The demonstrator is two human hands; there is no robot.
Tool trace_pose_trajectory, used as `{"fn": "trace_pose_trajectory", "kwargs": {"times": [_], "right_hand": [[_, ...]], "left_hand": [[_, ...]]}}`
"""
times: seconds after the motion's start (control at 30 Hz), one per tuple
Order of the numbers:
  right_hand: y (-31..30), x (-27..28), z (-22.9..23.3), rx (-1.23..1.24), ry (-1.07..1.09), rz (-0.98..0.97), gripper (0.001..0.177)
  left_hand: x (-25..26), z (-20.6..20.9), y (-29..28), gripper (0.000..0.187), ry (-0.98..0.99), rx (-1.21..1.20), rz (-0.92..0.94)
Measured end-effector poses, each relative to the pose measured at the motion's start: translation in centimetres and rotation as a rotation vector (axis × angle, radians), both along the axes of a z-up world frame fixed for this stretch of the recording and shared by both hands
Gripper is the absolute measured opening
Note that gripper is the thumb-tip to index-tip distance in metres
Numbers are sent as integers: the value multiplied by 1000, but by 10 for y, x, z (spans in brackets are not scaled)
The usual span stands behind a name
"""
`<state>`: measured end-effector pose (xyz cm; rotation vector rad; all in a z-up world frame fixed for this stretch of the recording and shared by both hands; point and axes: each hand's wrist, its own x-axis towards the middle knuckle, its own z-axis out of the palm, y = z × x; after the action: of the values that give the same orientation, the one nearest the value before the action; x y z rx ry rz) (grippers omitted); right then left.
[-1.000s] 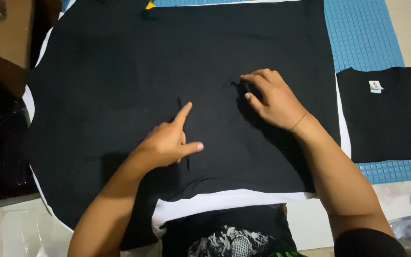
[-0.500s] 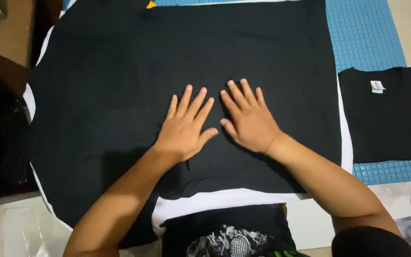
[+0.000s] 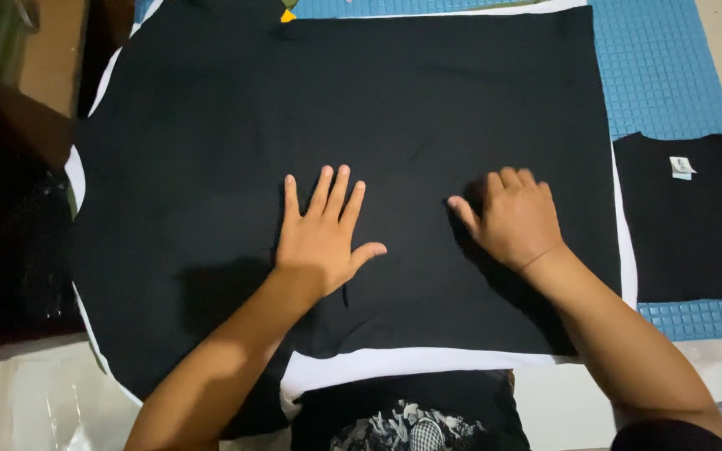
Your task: Folding and stacking t-shirts on a mat.
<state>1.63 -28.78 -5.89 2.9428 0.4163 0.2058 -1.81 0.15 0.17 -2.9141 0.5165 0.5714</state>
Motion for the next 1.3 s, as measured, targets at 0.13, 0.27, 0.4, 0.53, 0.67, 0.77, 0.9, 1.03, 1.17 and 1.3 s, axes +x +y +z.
{"fn": "trace_pose_trajectory", "kwargs": {"times": [0.13, 0.27, 0.4, 0.53, 0.67, 0.77, 0.9, 1.03, 1.17, 1.3], "right_hand": [[10, 5, 15, 44, 224, 35, 69], [-9, 23, -19, 472, 375, 77, 44], [-21, 36, -16, 910, 469, 29, 31], [-62, 55, 14, 977, 351, -7, 33], [-93, 67, 30, 1238, 292, -272, 29], [-112, 73, 25, 1297, 183, -312, 27], [-116, 73, 31, 1049, 178, -334, 43], [-118, 72, 48, 1270, 398, -284, 28], [-104, 67, 92, 1172, 538, 14, 38], [-55, 68, 146, 970, 434, 559, 54]], "left_hand": [[0, 3, 3, 88, 107, -31, 22], [2, 5, 2, 86, 127, -83, 42], [9, 6, -3, 87, 147, -176, 33], [42, -3, -40, 79, 115, -358, -18], [85, -26, -96, 81, 24, -363, -59], [102, -35, -122, 82, -70, -356, -88], [95, -52, -120, 88, -252, -315, -108], [38, -16, -81, 79, -101, -264, -245], [13, -27, -30, 66, -205, -440, -484], [24, -2, 24, 30, -595, -953, -187]]}}
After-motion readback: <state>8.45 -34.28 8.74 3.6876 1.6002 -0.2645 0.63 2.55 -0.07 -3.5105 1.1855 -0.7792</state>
